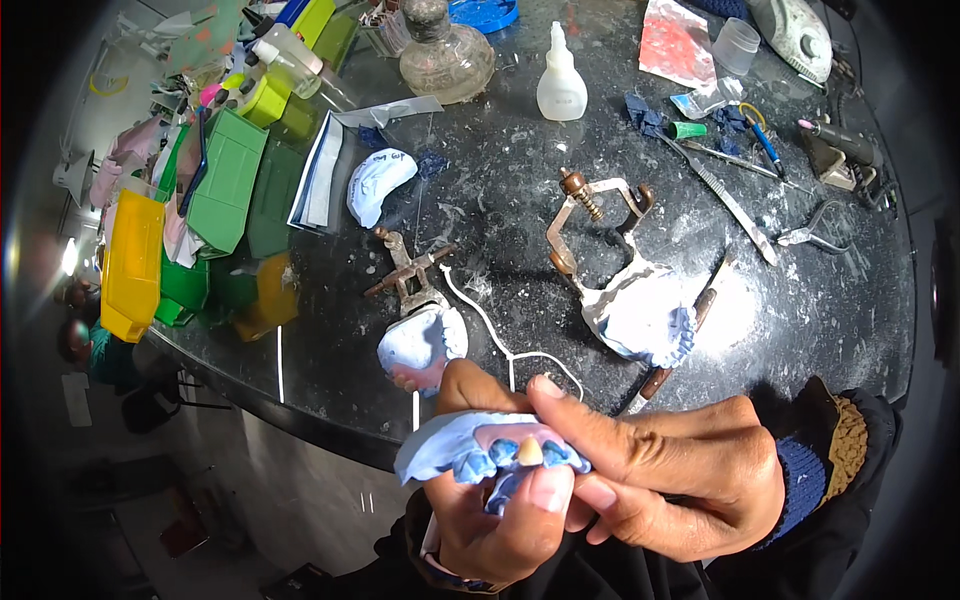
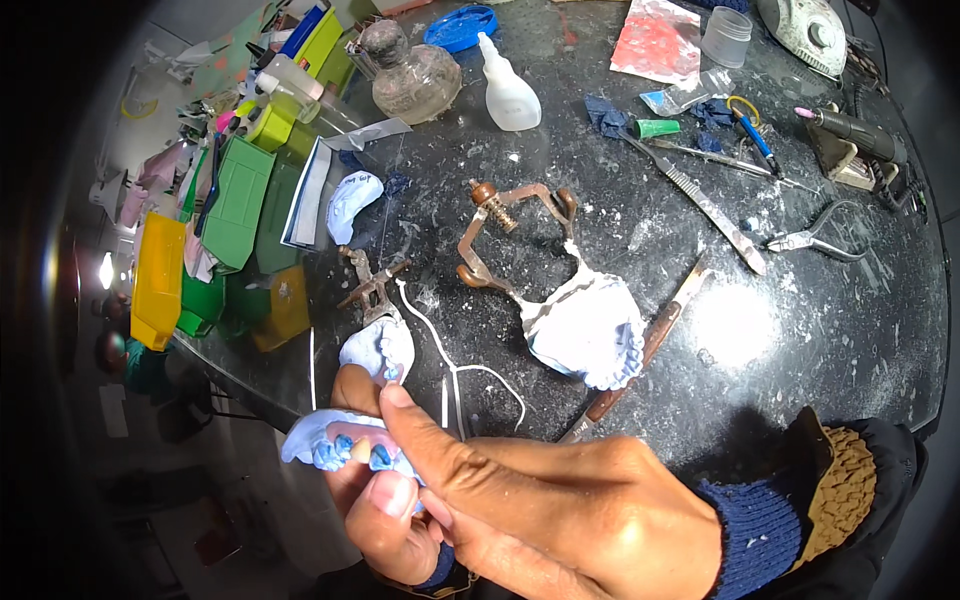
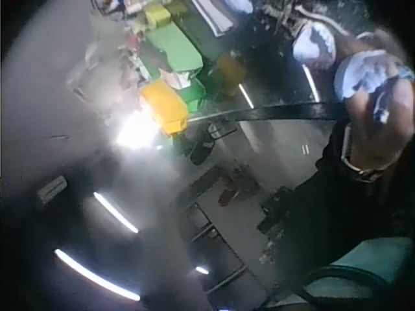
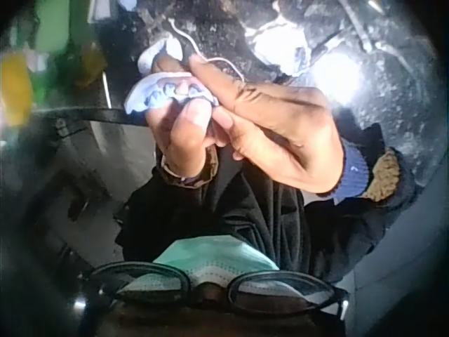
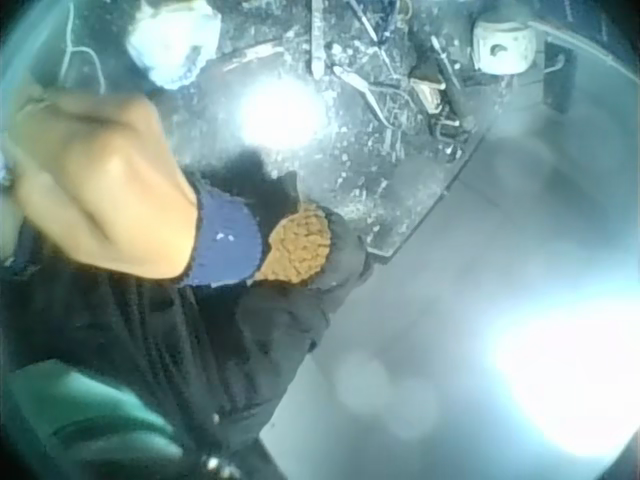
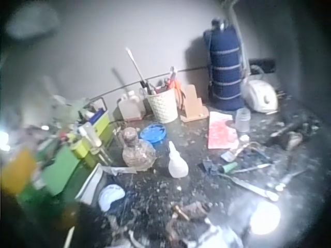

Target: The person grinds a dental cast using a rotary tool, marks the cast with a pencil, and removes and trims a denture tooth by hand.

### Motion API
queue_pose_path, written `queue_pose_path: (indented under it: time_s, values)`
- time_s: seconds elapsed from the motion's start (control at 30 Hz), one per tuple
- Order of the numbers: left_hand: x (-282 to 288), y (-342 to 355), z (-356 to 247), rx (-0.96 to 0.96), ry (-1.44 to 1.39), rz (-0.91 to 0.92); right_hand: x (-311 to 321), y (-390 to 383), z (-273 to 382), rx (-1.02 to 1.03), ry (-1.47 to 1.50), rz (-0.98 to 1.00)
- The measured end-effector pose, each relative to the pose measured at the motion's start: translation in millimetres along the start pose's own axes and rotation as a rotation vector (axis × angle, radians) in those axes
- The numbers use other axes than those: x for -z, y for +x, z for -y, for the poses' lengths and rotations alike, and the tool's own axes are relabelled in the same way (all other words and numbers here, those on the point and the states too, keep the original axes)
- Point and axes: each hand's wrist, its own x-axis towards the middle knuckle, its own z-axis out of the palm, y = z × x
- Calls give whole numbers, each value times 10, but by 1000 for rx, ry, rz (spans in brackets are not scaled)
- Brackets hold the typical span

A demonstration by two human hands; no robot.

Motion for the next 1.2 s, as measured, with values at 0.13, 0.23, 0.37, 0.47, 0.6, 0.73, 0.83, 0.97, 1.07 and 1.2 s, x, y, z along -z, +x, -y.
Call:
queue_pose_path:
  time_s: [0.13,0.23,0.37,0.47,0.6,0.73,0.83,0.97,1.07,1.2]
  values:
    - [-21,37,18,19,-62,-13,-24,7,-25,76,-76,-34]
    - [-33,46,32,28,-125,-27,-4,22,9,51,-98,22]
    - [-51,42,46,37,-221,-31,13,19,12,71,-133,45]
    - [-65,41,44,37,-244,14,8,-14,71,55,-137,27]
    - [16,49,66,6,-206,71,1,-3,47,59,-123,52]
    - [56,84,55,-24,-178,125,-33,-1,9,114,-122,9]
    - [19,84,58,-24,-190,177,-11,-52,53,103,-121,-17]
    - [-28,57,42,36,-261,194,6,-86,79,104,-201,-40]
    - [89,37,56,77,-290,155,-53,34,-27,120,-146,-16]
    - [147,14,51,215,-467,257,-20,29,1,80,-116,-87]
